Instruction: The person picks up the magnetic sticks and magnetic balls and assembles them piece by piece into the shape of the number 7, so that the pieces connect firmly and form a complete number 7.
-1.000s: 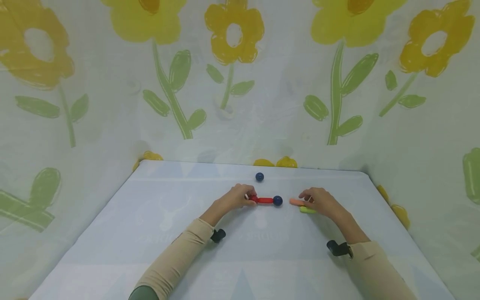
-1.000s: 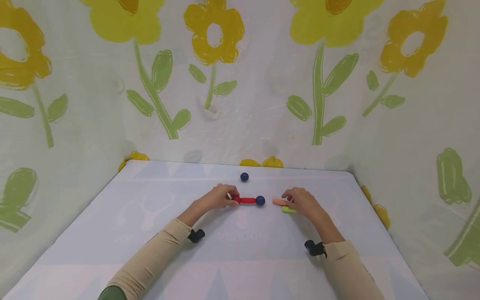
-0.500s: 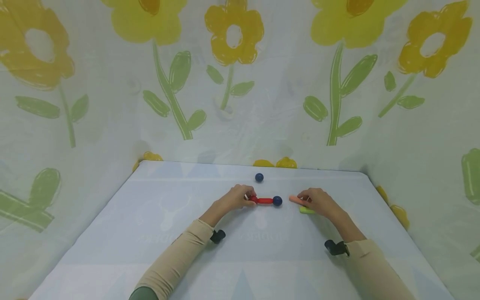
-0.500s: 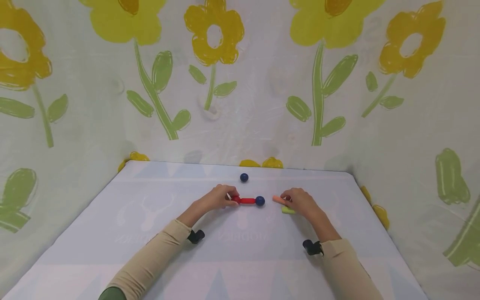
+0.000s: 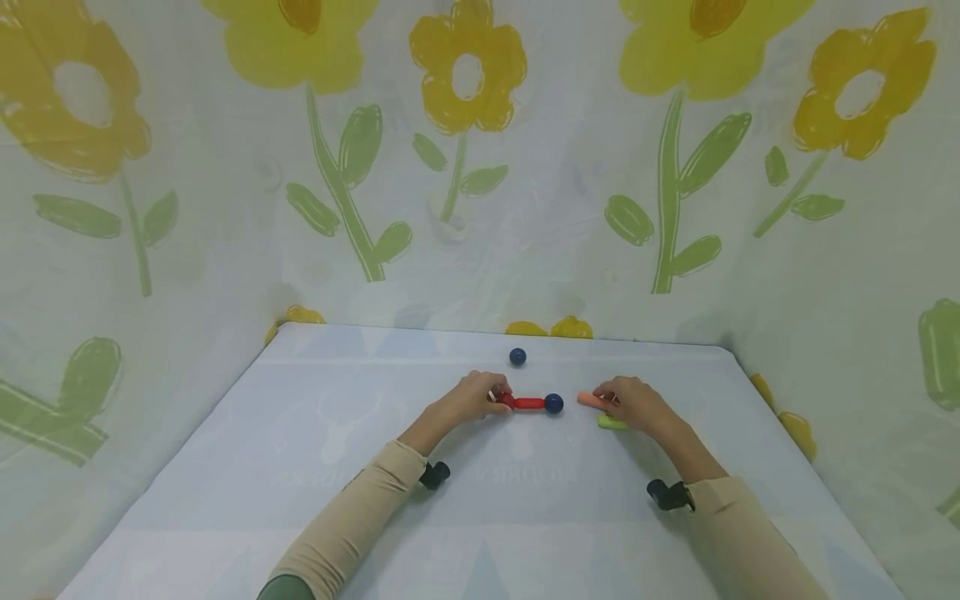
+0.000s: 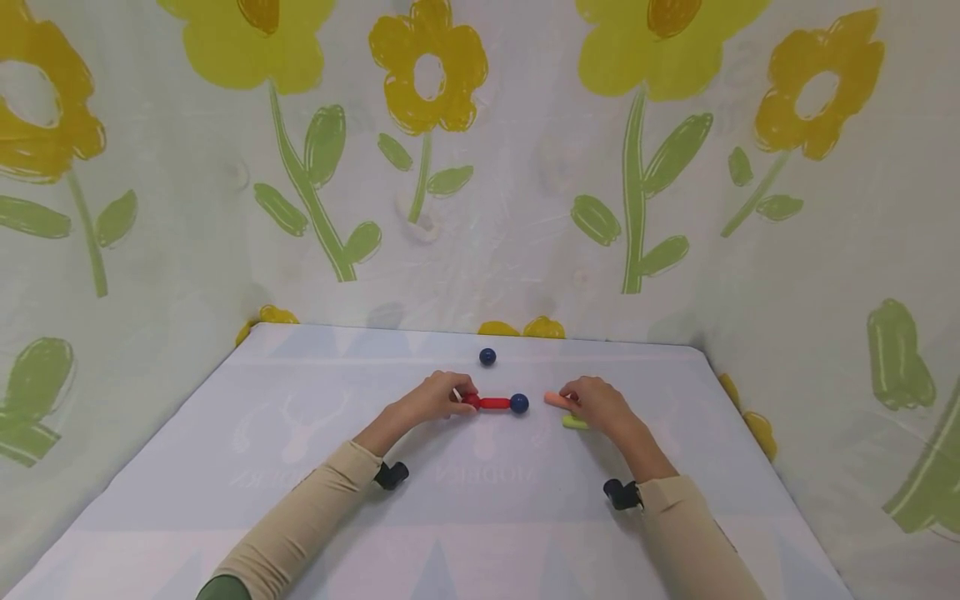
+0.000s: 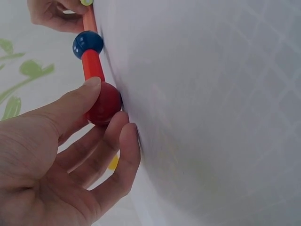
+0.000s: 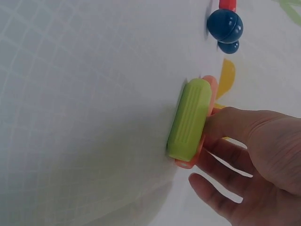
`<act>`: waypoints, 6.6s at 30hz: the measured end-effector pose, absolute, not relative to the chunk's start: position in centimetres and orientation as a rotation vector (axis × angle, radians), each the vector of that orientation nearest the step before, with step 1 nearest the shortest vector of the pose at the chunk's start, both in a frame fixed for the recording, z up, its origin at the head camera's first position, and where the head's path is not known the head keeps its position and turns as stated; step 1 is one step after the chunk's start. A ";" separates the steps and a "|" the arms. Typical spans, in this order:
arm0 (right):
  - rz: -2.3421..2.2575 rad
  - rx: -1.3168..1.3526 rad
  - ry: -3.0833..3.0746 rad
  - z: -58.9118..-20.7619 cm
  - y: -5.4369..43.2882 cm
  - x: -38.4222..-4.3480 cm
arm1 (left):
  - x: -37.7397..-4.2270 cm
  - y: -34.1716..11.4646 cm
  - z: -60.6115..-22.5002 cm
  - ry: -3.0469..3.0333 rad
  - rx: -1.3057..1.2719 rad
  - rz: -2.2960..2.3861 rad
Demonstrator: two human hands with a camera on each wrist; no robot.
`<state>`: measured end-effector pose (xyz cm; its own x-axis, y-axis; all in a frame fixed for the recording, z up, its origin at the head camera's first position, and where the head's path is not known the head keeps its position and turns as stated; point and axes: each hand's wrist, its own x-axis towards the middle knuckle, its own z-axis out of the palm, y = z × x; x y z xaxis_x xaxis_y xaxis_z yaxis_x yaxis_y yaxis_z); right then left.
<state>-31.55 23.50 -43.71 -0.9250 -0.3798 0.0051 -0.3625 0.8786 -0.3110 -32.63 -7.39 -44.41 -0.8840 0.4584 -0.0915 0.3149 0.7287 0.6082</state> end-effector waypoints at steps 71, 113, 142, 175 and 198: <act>-0.612 -0.598 3.119 -42.5 19.9 -27.4 | -32.1 -7.5 -44.5 2.706 0.632 0.943; -0.993 -0.389 2.773 -44.7 18.4 -26.6 | -32.2 -7.5 -44.7 2.729 0.642 0.922; -1.258 -0.236 2.539 -45.3 17.7 -26.9 | -32.2 -7.4 -44.9 2.747 0.639 0.905; -1.334 -0.024 2.417 -45.7 17.1 -26.4 | -32.0 -7.4 -44.6 2.729 0.666 0.915; -1.415 0.088 2.414 -46.2 16.4 -26.3 | -32.8 -7.6 -43.9 2.761 0.756 0.754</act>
